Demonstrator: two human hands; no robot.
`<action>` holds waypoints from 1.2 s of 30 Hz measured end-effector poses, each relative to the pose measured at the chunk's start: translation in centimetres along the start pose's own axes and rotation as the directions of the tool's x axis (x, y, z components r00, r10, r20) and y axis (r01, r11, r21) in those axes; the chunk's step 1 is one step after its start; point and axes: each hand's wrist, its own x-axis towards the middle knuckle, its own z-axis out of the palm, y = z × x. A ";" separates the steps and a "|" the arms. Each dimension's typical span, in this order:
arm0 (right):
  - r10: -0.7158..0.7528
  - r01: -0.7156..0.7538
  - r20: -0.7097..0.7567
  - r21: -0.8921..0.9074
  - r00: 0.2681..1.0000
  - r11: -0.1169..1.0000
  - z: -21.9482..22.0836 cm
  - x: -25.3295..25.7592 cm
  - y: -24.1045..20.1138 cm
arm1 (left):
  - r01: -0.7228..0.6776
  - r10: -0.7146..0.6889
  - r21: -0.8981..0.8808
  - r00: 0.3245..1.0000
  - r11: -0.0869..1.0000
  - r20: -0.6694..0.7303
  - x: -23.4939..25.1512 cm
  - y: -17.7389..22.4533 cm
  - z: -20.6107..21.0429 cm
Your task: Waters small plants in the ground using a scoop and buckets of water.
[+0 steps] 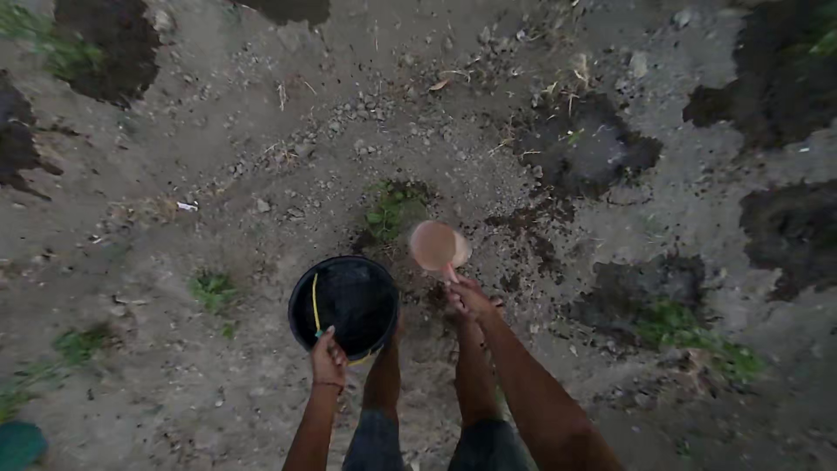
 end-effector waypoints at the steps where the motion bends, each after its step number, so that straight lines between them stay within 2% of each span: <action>1: 0.010 -0.010 -0.033 -0.026 0.999 1.000 0.3 0.7 -0.5 | 0.001 -0.001 -0.008 1.000 1.000 -0.014 0.8 0.3 -1.0; 9: -0.018 -0.003 -0.173 -0.119 0.985 0.993 -0.6 3.8 -2.1 | 0.034 -0.033 0.012 0.999 0.999 -0.037 4.6 1.1 -6.2; 18: -0.098 0.032 -0.403 -0.169 0.910 0.985 -0.5 5.5 -3.6 | -0.003 0.031 0.147 0.982 0.989 -0.188 5.8 0.0 -9.8; 24: -0.185 -0.007 -0.506 -0.353 0.843 0.935 -0.6 6.9 -3.7 | 0.045 0.038 0.295 0.962 0.954 -0.269 6.9 0.6 -11.9; 28: -0.233 -0.066 -0.577 -0.449 0.783 0.891 0.2 6.5 -3.3 | 0.090 0.030 0.453 0.967 0.887 -0.251 6.7 1.1 -12.5; 30: -0.263 0.001 -0.602 -0.399 0.754 0.917 1.4 5.0 -2.1 | 0.102 0.029 0.526 0.972 0.845 -0.235 6.8 1.2 -13.0; 32: -0.275 0.183 -0.562 -0.215 0.780 0.959 3.2 2.4 0.2 | 0.107 0.021 0.564 0.976 0.819 -0.216 7.3 1.4 -13.7; 34: -0.233 0.290 -0.426 0.072 0.874 0.954 5.0 -0.6 3.5 | 0.115 0.003 0.586 0.981 0.802 -0.195 8.1 1.8 -14.4; 35: -0.206 0.270 -0.342 0.148 0.917 0.952 6.1 -2.2 5.2 | 0.116 0.000 0.599 0.982 0.792 -0.191 8.5 2.2 -14.8; 36: -0.183 0.229 -0.275 0.146 0.944 0.962 7.4 -3.7 6.9 | 0.117 -0.004 0.610 0.983 0.784 -0.183 8.9 2.6 -15.1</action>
